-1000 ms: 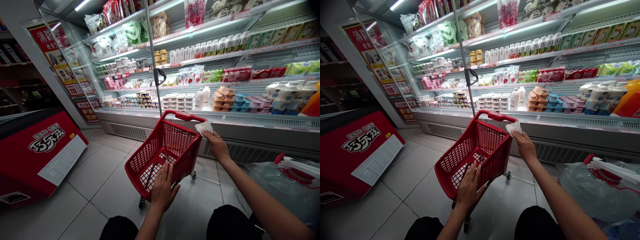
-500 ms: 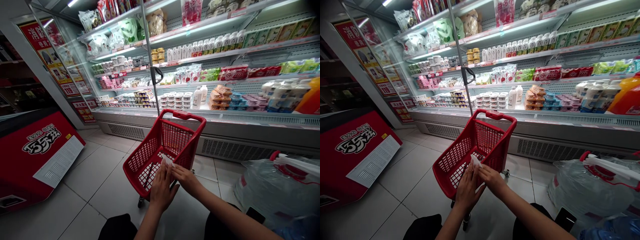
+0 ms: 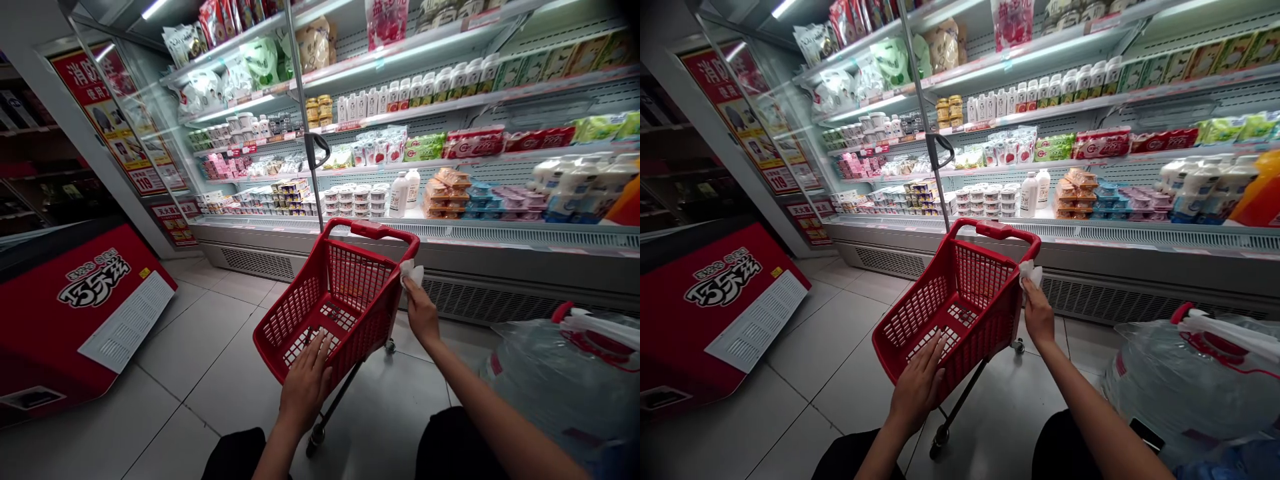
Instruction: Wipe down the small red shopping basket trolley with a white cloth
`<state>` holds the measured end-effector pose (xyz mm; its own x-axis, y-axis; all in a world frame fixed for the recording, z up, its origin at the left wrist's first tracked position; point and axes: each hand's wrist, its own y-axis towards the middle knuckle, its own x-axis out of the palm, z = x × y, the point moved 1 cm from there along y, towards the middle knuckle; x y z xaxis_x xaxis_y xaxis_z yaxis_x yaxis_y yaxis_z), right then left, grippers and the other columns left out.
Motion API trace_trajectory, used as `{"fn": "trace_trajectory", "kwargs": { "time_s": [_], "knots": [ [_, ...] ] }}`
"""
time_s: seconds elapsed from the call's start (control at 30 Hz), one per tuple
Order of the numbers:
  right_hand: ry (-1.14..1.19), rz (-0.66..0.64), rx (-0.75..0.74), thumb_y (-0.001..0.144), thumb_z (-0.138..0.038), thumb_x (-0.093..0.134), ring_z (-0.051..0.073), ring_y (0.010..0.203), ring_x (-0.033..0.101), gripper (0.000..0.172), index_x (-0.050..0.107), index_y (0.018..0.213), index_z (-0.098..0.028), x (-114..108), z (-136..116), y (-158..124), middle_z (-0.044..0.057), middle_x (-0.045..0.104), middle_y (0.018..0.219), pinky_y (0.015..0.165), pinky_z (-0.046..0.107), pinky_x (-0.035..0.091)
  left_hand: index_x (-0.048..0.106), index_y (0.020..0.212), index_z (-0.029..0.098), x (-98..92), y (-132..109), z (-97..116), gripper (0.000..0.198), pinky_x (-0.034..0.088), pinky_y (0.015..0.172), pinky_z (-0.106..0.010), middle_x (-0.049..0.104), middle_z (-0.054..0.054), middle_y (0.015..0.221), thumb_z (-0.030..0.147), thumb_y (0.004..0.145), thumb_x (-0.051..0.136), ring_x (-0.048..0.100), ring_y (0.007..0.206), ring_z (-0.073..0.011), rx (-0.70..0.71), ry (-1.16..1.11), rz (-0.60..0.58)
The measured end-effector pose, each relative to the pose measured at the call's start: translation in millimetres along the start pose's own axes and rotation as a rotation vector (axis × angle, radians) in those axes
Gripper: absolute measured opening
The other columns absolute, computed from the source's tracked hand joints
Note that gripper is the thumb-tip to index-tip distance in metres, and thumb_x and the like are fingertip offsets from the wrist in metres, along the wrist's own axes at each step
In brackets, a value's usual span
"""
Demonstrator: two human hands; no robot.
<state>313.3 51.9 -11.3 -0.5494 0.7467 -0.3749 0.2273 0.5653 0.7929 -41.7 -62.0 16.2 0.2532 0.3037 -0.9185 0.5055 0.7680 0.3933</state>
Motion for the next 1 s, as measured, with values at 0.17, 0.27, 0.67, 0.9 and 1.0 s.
{"fn": "trace_trajectory", "kwargs": {
  "time_s": [0.17, 0.27, 0.67, 0.9, 1.0],
  "knots": [
    [0.069, -0.021, 0.029, 0.103, -0.018, 0.035, 0.025, 0.136, 0.057, 0.051, 0.052, 0.151, -0.025, 33, -17, -28, 0.009, 0.062, 0.145, 0.119, 0.054, 0.04, 0.006, 0.167, 0.026, 9.0, 18, 18, 0.068, 0.04, 0.12, -0.038, 0.034, -0.005, 0.167, 0.031, 0.108, 0.04, 0.042, 0.149, -0.0199, 0.057, -0.036, -0.024],
    [0.086, -0.092, 0.05, 0.102, -0.017, 0.035, 0.026, 0.136, 0.057, 0.05, 0.059, 0.145, -0.024, 39, -27, -30, 0.011, 0.063, 0.144, 0.121, 0.058, 0.035, 0.002, 0.167, 0.026, 13.8, 31, 27, 0.069, 0.038, 0.121, -0.039, 0.032, -0.005, 0.168, 0.03, 0.108, 0.038, 0.041, 0.15, -0.02, 0.09, -0.07, -0.037],
    [0.293, -0.406, -0.129, 0.102, -0.012, 0.042, 0.024, 0.136, 0.057, 0.05, 0.056, 0.147, -0.027, 23, -139, -138, 0.007, 0.069, 0.137, 0.113, 0.049, 0.051, -0.007, 0.166, 0.02, 24.2, 48, 14, 0.087, 0.033, 0.124, -0.046, 0.026, -0.013, 0.17, 0.055, 0.104, 0.044, 0.033, 0.154, -0.0263, 0.029, -0.191, -0.018],
    [0.486, -0.371, -0.007, 0.105, -0.021, 0.045, 0.022, 0.119, 0.068, 0.036, 0.066, 0.132, -0.028, 0, -156, -97, 0.006, 0.074, 0.125, 0.103, 0.041, 0.057, -0.008, 0.166, 0.02, 14.4, 32, 4, 0.092, 0.036, 0.121, -0.048, 0.021, -0.015, 0.171, 0.07, 0.101, 0.033, 0.029, 0.155, -0.029, -0.052, -0.341, 0.034],
    [0.398, -0.204, 0.056, 0.104, -0.022, 0.042, 0.025, 0.13, 0.062, 0.04, 0.063, 0.139, -0.028, 6, -117, -36, 0.007, 0.069, 0.136, 0.113, 0.047, 0.049, -0.008, 0.166, 0.02, 12.8, 27, 4, 0.094, 0.037, 0.121, -0.048, 0.023, -0.014, 0.171, 0.071, 0.1, 0.035, 0.03, 0.155, -0.0295, -0.066, -0.33, 0.034]
  ]
}}
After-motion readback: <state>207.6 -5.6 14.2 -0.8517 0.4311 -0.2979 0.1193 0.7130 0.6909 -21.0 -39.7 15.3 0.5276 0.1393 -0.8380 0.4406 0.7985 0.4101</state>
